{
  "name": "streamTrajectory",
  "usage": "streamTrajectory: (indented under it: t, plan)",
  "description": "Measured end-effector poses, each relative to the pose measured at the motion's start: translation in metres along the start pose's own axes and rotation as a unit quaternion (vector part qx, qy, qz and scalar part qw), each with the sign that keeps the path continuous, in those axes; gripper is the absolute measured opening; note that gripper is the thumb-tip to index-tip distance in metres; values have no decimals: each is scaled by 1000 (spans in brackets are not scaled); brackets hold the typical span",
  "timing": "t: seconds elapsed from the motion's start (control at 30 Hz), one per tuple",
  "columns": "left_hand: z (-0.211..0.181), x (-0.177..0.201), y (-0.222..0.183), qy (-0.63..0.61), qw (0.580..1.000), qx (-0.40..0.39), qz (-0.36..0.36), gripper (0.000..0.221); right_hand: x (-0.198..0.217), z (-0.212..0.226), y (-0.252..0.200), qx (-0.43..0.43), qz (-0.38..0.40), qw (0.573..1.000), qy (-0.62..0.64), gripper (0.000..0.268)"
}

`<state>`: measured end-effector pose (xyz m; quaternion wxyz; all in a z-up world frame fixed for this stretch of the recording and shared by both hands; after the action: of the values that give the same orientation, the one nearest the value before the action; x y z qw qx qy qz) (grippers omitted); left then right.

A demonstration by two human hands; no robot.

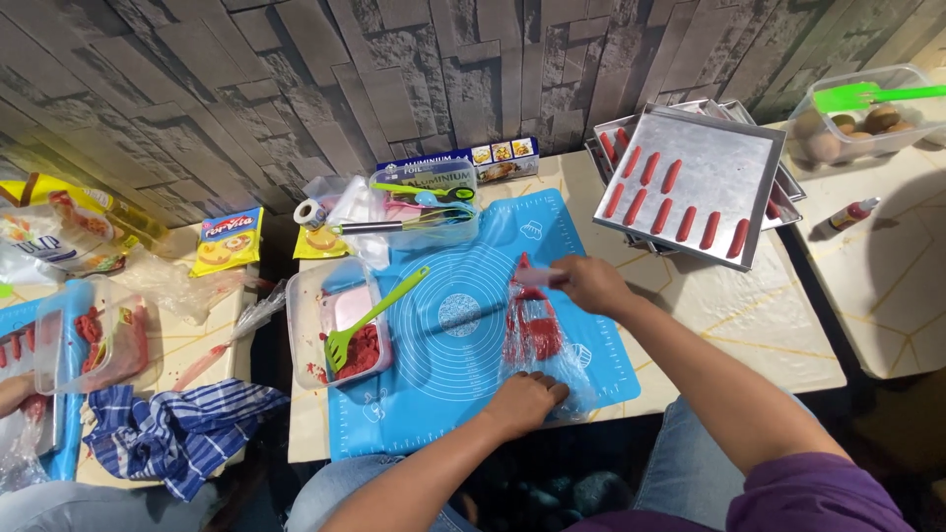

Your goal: A person uses a green spatula to scoop red filling from a container and place it into a clear plastic piping bag on a production table.

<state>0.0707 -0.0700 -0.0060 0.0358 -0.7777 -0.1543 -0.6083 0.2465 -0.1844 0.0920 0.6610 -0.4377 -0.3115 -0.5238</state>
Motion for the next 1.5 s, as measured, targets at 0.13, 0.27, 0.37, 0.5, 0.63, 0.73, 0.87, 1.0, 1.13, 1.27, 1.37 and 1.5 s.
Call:
streamTrajectory:
  t: [0.13, 0.27, 0.37, 0.5, 0.63, 0.73, 0.87, 1.0, 1.13, 1.27, 1.37, 1.5]
  plan:
    - [0, 2, 1, -1, 1000, 8, 24, 22, -42, -1, -22, 39, 91, 989, -107, 21]
    - [-3, 6, 1, 17, 999, 5, 27, 23, -85, -14, -14, 90, 7, 982, -168, 15]
    - [-5, 4, 3, 2, 999, 6, 51, 30, -91, -5, -21, 133, -74, 971, -186, 13]
    - [-6, -13, 3, -48, 996, -6, 72, 36, -100, 8, -26, 215, -174, 937, -212, 18]
    - [-8, -14, 2, -71, 995, -15, 72, 35, -99, 22, -24, 226, -203, 919, -253, 18]
    - [-8, -13, 1, -79, 993, -13, 82, 35, -100, 24, -17, 217, -208, 921, -247, 23]
    - [-11, -13, 3, -92, 991, -3, 99, 37, -95, 27, -12, 202, -236, 919, -244, 16]
    - [-11, -12, 4, -80, 991, 3, 103, 30, -95, 26, -2, 188, -264, 915, -238, 25]
    - [-9, -22, 5, -73, 991, -6, 108, 32, -91, 26, 8, 153, -236, 932, -230, 21]
    - [-8, -18, 1, 19, 998, 2, 53, 30, -76, 21, 18, 124, -175, 957, -197, 14]
    - [-13, -1, -3, 27, 1000, 4, 11, 30, -54, 11, 25, 71, -93, 985, -131, 7]
    - [-27, 38, -10, 38, 999, 18, 14, 33, -17, 22, 7, 67, -90, 991, -72, 10]
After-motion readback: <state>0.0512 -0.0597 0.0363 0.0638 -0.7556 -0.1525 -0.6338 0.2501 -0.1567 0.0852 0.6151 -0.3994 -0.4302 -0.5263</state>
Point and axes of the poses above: each hand's wrist, its own y-axis towards the middle knuckle, its own x-axis out of the back of the hand, z = x × y, the point moved 8 cm from there along y, towards the middle knuckle, and after that the axes turned 14 degrees about -x, right-handed, at the moved point
